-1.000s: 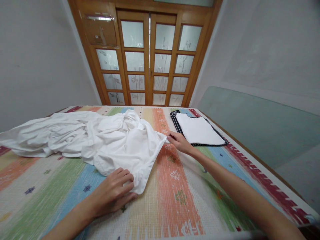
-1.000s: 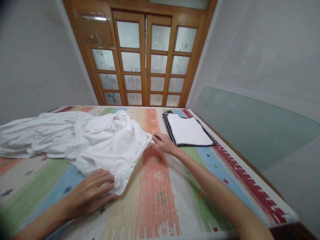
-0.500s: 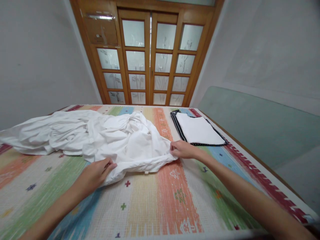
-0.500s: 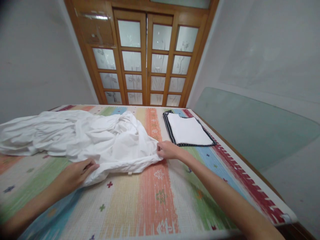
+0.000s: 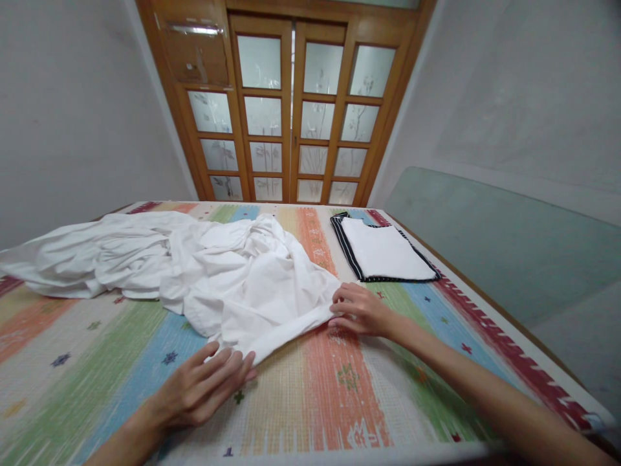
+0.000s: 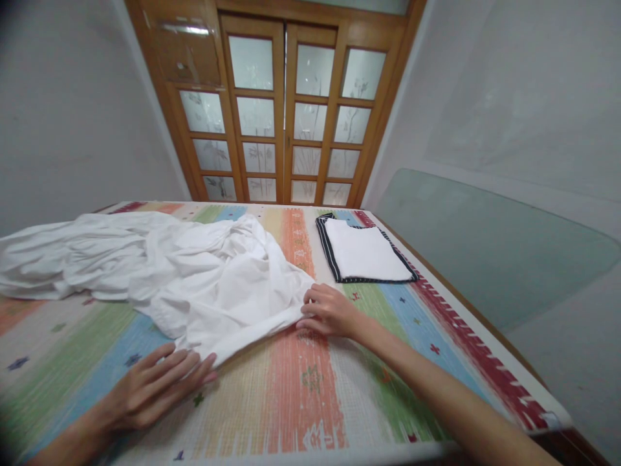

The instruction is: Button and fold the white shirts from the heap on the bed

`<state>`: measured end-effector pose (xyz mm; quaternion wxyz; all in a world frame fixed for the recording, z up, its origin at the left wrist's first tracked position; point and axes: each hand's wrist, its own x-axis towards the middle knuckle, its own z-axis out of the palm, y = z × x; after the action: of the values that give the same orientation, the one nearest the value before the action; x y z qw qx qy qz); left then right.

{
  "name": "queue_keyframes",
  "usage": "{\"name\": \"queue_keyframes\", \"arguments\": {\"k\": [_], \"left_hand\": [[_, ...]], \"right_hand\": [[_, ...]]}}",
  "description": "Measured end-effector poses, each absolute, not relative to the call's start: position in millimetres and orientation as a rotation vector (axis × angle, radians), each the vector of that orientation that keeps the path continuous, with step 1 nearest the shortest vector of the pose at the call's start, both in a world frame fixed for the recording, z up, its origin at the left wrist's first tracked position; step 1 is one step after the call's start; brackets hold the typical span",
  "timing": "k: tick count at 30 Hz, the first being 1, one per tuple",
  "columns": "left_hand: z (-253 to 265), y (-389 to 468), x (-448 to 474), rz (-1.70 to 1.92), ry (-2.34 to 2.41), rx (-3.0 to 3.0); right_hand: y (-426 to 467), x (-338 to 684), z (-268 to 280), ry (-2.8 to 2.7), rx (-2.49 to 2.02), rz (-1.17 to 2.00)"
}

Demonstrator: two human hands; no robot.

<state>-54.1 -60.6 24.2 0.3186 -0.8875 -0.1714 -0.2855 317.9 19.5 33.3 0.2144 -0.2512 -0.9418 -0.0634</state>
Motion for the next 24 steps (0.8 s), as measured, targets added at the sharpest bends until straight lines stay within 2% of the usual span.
{"name": "queue_keyframes", "arguments": {"k": [4, 8, 14, 18, 22, 24], "left_hand": [[21.8, -61.9, -52.4, -0.702, -0.493, -2.3], [19.7, -61.1, -55.2, -0.639, -0.56, -2.252], [24.1, -53.5, -63.4, -0.649, -0.796, -2.225], [30.5, -37.5, -69.3, -0.797, -0.98, -2.207], [59.9, -16.5, -77.9, -0.951, -1.349, -2.387], [86.2, -10.1, -85.2, -0.842, -1.57, -2.694]], "right_hand": [[17.2, 314.0, 23.9, -2.656, -0.72, -0.389], [19.3, 313.6, 17.1, -2.67, -0.758, -0.452], [23.4, 315.4, 27.2, -2.491, -0.817, -0.408], [22.5, 310.6, 51.7, -2.404, -0.835, -0.368], [21.2, 307.0, 86.6, -2.414, -0.928, -0.196], [19.5, 308.7, 109.9, -2.455, -0.981, -0.055]]}}
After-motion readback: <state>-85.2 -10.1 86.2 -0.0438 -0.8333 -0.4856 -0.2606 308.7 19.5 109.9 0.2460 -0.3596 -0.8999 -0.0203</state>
